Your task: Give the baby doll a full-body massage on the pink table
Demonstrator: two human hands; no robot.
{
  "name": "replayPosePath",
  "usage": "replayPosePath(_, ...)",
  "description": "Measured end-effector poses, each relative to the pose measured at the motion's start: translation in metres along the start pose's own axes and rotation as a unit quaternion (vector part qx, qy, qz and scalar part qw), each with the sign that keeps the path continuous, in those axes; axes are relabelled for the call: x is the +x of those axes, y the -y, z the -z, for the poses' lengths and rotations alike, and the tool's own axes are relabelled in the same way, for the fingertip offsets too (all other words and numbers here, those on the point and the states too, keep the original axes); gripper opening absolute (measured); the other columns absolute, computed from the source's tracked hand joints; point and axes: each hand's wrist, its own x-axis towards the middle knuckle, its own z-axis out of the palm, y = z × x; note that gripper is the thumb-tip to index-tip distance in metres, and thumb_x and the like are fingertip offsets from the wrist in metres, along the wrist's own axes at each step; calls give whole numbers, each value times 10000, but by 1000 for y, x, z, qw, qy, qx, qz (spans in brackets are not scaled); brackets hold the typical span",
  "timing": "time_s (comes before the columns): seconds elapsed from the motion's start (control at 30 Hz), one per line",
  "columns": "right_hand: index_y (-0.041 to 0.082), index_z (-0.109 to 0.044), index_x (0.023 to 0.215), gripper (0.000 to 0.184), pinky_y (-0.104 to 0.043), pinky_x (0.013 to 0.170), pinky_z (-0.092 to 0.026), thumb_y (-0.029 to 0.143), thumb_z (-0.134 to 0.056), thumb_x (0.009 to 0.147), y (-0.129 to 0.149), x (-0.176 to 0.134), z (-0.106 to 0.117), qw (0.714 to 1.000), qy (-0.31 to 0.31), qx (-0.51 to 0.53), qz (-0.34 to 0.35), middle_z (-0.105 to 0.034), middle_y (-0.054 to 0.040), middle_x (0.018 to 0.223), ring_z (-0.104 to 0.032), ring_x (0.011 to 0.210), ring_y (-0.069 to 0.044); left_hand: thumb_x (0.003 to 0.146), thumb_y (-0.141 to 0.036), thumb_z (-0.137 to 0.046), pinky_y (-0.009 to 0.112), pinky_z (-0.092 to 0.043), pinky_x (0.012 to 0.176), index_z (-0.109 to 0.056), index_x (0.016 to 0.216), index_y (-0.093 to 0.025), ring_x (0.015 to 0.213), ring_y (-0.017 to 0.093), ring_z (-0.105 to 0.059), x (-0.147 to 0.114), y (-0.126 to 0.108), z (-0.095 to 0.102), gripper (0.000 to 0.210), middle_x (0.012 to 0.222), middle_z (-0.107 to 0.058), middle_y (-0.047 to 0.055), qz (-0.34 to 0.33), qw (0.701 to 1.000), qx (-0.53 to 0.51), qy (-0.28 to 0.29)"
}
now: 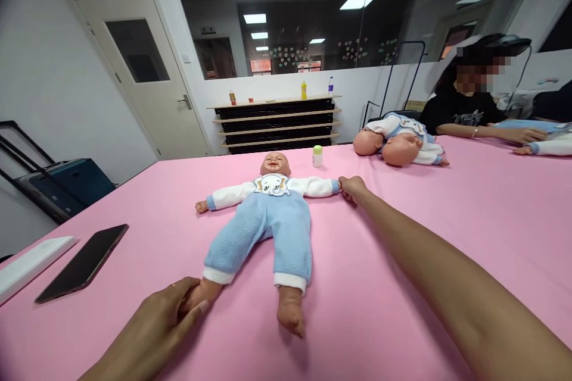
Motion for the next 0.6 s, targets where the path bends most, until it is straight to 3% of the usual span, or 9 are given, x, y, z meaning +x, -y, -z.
replayPosePath(0.1,133,-504,689,253,-224,391,-275,336,-591,812,19,7,6,999,-24,-25,39,-429,-16,447,-378,396,-93,916,-449,-356,236,-359,660,-558,988,-174,739,138,-553,7,2,20,349,880,-593,32,-24,998,0,-58)
replayPosePath(0.23,115,-574,712,273,-226,435,-268,373,-575,799,81,9,0,989,-30,-68,127,-490,-30,517,-401,453,-90,877,-501,-461,213,-354,643,-566,1011,-188,714,111,-525,28,-19,65,356,875,-593,17,-89,977,21,-195)
replayPosePath(0.33,99,-637,746,264,-227,489,-291,349,-563,785,133,-10,-37,921,8,-242,307,-595,-67,652,-459,531,-99,897,-438,-445,214,-331,633,-562,868,-160,708,112,-506,57,-59,82,303,830,-588,27,-161,964,45,-206)
replayPosePath(0.4,103,-666,753,294,-232,528,-321,383,-581,775,155,-29,-75,857,44,-343,382,-633,-90,709,-522,594,-128,894,-387,-450,222,-324,634,-551,817,-146,727,123,-512,82,-89,76,273,843,-595,40,-200,961,53,-185)
replayPosePath(0.5,128,-707,883,291,-232,634,-384,376,-622,758,161,-54,-128,773,126,-430,449,-682,-106,836,-601,740,-174,881,-333,-454,248,-336,655,-567,829,-132,761,147,-539,118,-123,48,237,881,-610,66,-240,956,64,-159)
replayPosePath(0.6,123,-712,969,341,-253,771,-411,388,-607,781,150,-64,-153,741,135,-462,468,-690,-138,946,-617,896,-216,876,-302,-449,269,-348,674,-583,869,-125,788,163,-557,137,-137,24,222,898,-617,79,-260,951,72,-150)
